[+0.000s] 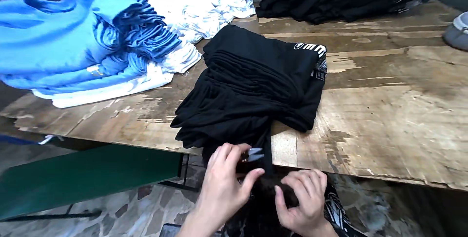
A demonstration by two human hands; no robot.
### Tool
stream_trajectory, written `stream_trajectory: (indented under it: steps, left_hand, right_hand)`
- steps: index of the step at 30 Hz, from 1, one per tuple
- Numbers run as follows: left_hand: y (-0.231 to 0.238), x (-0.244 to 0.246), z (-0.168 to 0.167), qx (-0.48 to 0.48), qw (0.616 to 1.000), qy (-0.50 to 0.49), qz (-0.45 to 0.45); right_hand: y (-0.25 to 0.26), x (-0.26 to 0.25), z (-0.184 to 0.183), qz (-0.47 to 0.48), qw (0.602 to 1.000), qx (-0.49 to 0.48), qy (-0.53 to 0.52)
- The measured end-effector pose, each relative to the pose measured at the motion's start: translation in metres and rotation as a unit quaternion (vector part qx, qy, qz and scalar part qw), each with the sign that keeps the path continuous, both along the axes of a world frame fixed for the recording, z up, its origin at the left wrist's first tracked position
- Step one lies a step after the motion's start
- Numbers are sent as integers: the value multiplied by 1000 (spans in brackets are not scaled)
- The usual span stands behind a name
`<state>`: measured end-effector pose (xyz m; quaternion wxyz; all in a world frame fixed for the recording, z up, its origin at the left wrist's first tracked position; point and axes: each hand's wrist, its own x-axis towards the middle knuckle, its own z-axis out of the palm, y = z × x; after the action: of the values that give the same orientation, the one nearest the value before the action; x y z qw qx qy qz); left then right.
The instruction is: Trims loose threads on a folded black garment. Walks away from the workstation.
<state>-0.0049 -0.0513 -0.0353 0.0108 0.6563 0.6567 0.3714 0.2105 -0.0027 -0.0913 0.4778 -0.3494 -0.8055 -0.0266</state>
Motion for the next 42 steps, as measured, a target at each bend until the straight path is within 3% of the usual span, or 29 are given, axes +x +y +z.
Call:
stream_trajectory:
  steps: [3, 7, 12, 18, 26, 29, 31, 33, 35, 37, 39, 41, 42]
  left_hand:
    - [13, 7, -10, -29, 999, -25, 33]
    - [20, -9, -11, 89, 992, 62, 71]
    - [8, -7, -11, 16, 998, 65, -6]
    - [-3, 16, -8, 88, 984, 131, -79]
    - [2, 7, -22, 74, 987, 113, -92]
    - [5, 0, -31, 85, 990, 50, -102]
    - [9, -4, -22, 77, 991, -1, -114]
    - [15, -9, -11, 57, 987, -75, -128]
    - [23, -14, -3, 13, 979, -172, -113]
    - [33, -20, 5, -48, 958, -263, -105]
    - [41, -22, 11, -98, 939, -315, -98]
    - [42, -21, 13, -129, 929, -332, -98]
    - [40, -21, 12, -135, 928, -331, -108]
  right_hand:
    - [-5, -12, 6, -45, 996, -65, -35]
    - [-12, -18, 9, -55, 991, -121, -26]
    - [-12, -22, 4, -48, 995, -80, 18]
    - [-8, -11, 4, -9, 995, -69, 66]
    - [-8, -2, 2, -61, 997, -5, -42]
    - [-1, -21, 10, -42, 999, -7, -24]
    - [9, -35, 13, 46, 996, -46, 65]
    - [19, -49, 22, 163, 958, -122, 203]
    - [25, -60, 34, 219, 892, -225, 324]
    - [32, -61, 41, 245, 867, -288, 324]
    - [33, -53, 40, 228, 914, -269, 203]
    - [23, -42, 34, 138, 978, -133, 79]
    - [18, -33, 30, 101, 991, -72, 55]
